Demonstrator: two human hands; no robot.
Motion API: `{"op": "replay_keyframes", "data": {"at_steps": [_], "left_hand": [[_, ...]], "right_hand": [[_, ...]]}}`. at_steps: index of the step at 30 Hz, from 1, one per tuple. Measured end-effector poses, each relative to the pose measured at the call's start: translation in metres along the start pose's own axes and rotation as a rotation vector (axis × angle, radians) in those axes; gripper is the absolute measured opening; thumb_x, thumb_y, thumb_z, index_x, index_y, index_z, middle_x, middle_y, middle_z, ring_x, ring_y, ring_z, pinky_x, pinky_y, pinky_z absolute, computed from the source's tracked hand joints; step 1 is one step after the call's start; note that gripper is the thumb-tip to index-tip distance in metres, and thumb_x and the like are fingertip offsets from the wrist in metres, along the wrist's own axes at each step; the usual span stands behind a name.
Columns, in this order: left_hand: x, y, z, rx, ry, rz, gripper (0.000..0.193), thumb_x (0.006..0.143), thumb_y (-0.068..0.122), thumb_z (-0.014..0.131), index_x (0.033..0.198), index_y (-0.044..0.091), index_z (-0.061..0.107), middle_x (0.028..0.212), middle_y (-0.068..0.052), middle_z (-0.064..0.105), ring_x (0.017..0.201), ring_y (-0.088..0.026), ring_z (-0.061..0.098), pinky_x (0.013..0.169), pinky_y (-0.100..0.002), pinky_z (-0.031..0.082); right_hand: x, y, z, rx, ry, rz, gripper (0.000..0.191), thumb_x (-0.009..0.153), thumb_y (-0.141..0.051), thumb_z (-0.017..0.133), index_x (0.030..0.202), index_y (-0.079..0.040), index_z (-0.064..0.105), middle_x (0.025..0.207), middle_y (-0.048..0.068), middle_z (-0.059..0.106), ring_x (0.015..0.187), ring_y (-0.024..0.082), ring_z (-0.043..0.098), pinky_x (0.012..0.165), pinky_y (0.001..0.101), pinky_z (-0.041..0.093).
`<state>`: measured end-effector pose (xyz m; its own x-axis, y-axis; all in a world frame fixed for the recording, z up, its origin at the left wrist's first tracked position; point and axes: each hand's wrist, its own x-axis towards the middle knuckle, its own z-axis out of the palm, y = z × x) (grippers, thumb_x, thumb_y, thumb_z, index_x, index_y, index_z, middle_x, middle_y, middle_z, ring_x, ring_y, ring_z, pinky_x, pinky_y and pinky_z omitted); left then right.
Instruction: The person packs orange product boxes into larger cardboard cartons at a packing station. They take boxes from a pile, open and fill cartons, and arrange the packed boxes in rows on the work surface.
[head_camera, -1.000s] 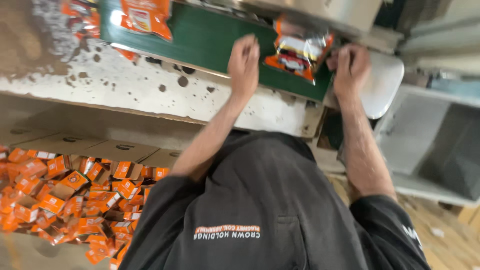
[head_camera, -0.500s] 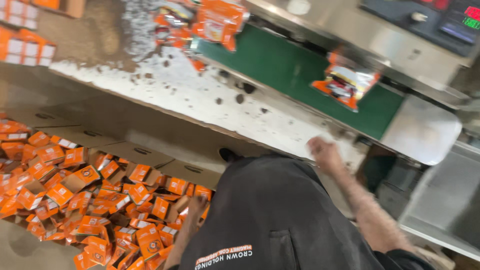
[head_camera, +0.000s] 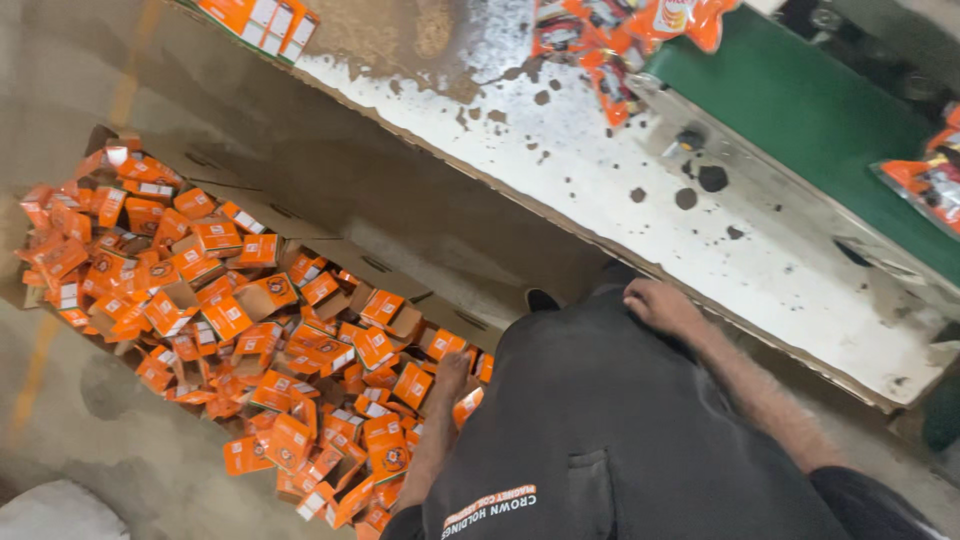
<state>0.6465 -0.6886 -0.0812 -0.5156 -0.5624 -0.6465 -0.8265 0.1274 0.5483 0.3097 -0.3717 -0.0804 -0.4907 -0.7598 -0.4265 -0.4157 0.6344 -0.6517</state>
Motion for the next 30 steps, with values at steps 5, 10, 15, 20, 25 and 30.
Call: {"op": "replay_keyframes", "data": {"at_steps": [5,10,15,20,25,30], "left_hand": [[0.068,0.031,-0.015,-0.179,0.086,0.095,0.035,0.092,0.033,0.069,0.106,0.001,0.072,0.094,-0.013,0.077,0.087,-0.021,0.072,0.081,-0.036,0.057],[0.11,0.046,-0.044,-0.054,0.084,0.065,0.034,0.096,0.032,0.064,0.114,0.004,0.072,0.104,-0.013,0.075,0.1,-0.023,0.072,0.089,-0.038,0.054],[0.132,0.052,-0.085,-0.203,0.221,0.031,0.038,0.098,0.033,0.065,0.122,0.004,0.069,0.113,-0.015,0.075,0.106,-0.023,0.071,0.094,-0.037,0.055],[0.203,0.092,-0.146,-0.176,0.245,0.111,0.04,0.098,0.032,0.064,0.127,0.004,0.066,0.118,-0.015,0.074,0.107,-0.021,0.072,0.094,-0.036,0.056],[0.309,0.18,-0.21,-0.046,0.218,0.618,0.037,0.1,0.03,0.065,0.126,0.003,0.066,0.12,-0.017,0.072,0.11,-0.027,0.071,0.093,-0.038,0.055],[0.423,0.304,-0.249,0.121,0.095,0.789,0.032,0.096,0.026,0.067,0.118,0.003,0.065,0.11,-0.018,0.069,0.105,-0.035,0.067,0.092,-0.044,0.053]], "right_hand": [[0.058,-0.066,-0.057,0.105,-0.003,0.068,0.025,0.092,-0.025,0.064,0.11,-0.01,0.072,0.103,0.013,0.075,0.097,0.029,0.072,0.086,0.041,0.056],[0.129,-0.119,-0.126,0.227,0.065,-0.07,0.023,0.096,-0.024,0.065,0.109,-0.007,0.071,0.096,0.012,0.076,0.088,0.024,0.072,0.082,0.0386,0.056],[0.221,-0.156,-0.206,0.312,0.253,-0.268,0.017,0.1,-0.018,0.066,0.11,-0.005,0.069,0.095,0.008,0.071,0.086,0.015,0.065,0.079,0.0327,0.053],[0.286,-0.178,-0.279,0.47,0.437,-0.217,0.018,0.102,-0.013,0.066,0.118,-0.004,0.068,0.097,0.005,0.067,0.084,0.008,0.06,0.074,0.0273,0.051],[0.316,-0.2,-0.325,0.451,0.652,-0.252,0.02,0.107,-0.012,0.067,0.126,-0.004,0.066,0.106,0.003,0.069,0.09,0.007,0.063,0.079,0.0252,0.054],[0.315,-0.235,-0.351,0.297,0.718,-0.084,0.03,0.104,-0.011,0.069,0.133,-0.005,0.066,0.104,0.007,0.071,0.089,0.011,0.067,0.08,0.0273,0.055]]}}
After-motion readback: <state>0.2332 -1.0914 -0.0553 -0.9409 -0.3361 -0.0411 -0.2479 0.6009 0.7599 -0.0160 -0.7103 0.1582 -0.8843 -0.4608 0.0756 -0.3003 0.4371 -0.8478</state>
